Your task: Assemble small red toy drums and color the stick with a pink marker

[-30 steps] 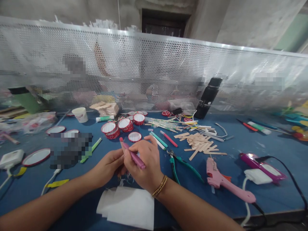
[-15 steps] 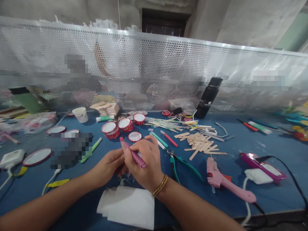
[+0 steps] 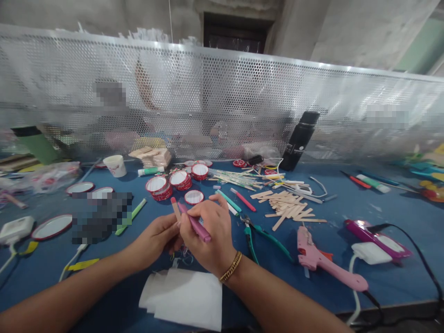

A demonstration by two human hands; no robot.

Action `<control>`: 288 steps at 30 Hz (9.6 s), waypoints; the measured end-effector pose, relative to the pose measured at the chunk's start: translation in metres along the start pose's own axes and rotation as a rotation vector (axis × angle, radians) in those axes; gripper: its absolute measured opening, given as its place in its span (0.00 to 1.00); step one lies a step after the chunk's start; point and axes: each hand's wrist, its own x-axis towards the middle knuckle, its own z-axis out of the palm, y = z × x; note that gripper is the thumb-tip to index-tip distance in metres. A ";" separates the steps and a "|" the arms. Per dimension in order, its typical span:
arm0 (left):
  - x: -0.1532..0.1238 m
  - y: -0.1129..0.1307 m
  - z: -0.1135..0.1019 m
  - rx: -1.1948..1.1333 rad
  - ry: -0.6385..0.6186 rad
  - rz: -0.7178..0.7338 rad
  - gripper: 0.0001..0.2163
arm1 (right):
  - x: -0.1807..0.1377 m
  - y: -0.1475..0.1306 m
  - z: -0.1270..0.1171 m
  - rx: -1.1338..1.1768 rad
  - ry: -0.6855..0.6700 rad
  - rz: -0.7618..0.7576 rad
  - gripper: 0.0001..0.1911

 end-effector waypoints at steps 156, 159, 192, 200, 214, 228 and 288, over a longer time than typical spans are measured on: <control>0.000 -0.004 -0.004 0.031 -0.009 0.029 0.21 | -0.001 -0.006 0.000 0.018 -0.024 -0.011 0.04; 0.000 -0.005 -0.004 0.032 -0.009 0.023 0.20 | -0.001 -0.005 0.001 0.018 -0.042 -0.004 0.04; 0.002 0.001 -0.001 0.006 0.006 0.014 0.24 | 0.001 -0.004 -0.001 -0.002 -0.024 0.036 0.04; 0.000 -0.007 -0.004 0.000 0.002 0.010 0.22 | 0.000 -0.006 0.000 0.029 -0.044 0.011 0.04; 0.001 -0.002 -0.002 0.019 0.015 0.008 0.23 | 0.000 -0.002 0.000 -0.005 -0.023 0.030 0.05; 0.001 -0.005 -0.002 0.011 0.004 0.022 0.22 | 0.000 -0.005 0.001 0.018 -0.039 0.010 0.05; 0.002 0.001 -0.004 0.022 0.021 0.006 0.22 | 0.004 -0.002 -0.003 0.080 -0.072 0.018 0.08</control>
